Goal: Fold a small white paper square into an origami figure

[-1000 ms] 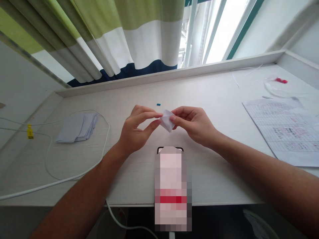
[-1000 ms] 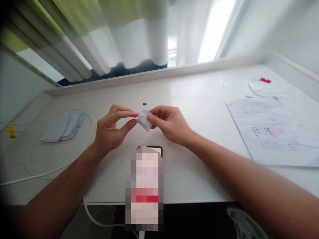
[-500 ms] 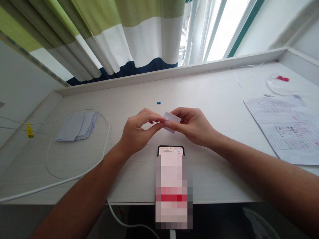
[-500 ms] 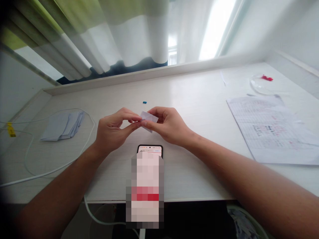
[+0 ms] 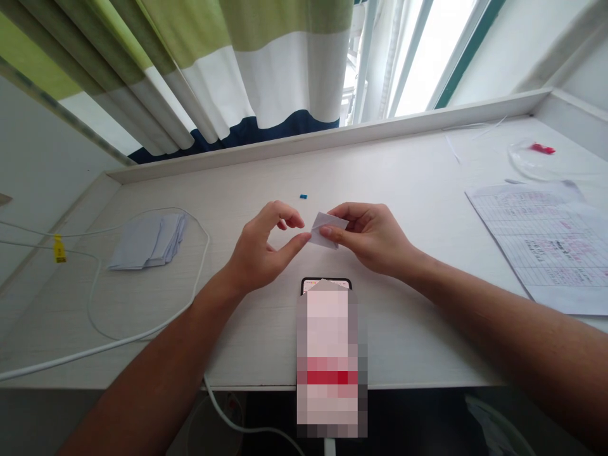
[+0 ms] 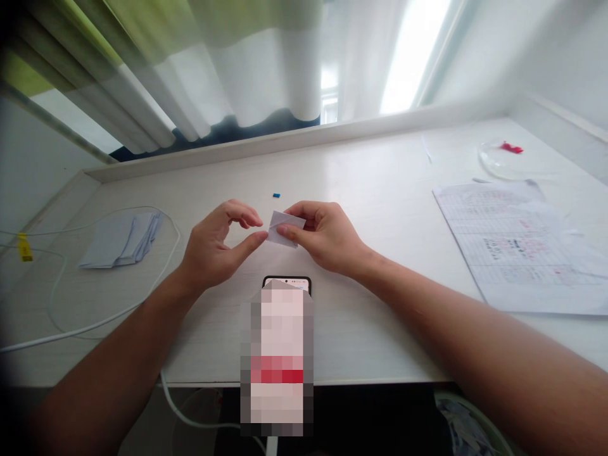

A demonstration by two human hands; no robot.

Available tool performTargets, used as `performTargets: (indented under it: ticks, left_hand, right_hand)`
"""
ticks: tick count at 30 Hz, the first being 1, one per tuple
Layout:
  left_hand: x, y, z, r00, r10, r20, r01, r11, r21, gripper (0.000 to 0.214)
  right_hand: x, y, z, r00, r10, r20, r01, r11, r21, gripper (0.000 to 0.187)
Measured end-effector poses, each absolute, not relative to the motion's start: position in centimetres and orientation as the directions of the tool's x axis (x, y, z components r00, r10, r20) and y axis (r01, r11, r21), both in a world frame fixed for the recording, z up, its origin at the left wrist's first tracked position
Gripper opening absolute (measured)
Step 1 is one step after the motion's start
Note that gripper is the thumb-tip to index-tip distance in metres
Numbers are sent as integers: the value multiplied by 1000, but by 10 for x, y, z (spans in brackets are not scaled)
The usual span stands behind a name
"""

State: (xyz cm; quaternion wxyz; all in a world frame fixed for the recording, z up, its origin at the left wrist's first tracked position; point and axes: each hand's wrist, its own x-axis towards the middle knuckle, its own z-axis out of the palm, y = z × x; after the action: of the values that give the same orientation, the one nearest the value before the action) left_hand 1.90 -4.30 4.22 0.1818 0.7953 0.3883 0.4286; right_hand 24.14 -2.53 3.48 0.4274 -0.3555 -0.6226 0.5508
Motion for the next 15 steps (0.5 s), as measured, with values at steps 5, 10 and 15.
performTargets:
  ticks: [5, 10, 15]
  left_hand:
    - [22, -41, 38, 398, 719, 569, 485, -692, 535, 8]
    - [21, -39, 35, 397, 735, 550, 512, -675, 531, 1]
    - [19, -40, 36, 370, 773, 516, 522, -632, 573, 1]
  right_hand:
    - [239, -28, 34, -385, 912, 140, 7, 154, -988, 26]
    - [238, -29, 35, -384, 911, 151, 14, 169, -985, 25]
    - [240, -26, 34, -363, 921, 144, 0, 155, -988, 23]
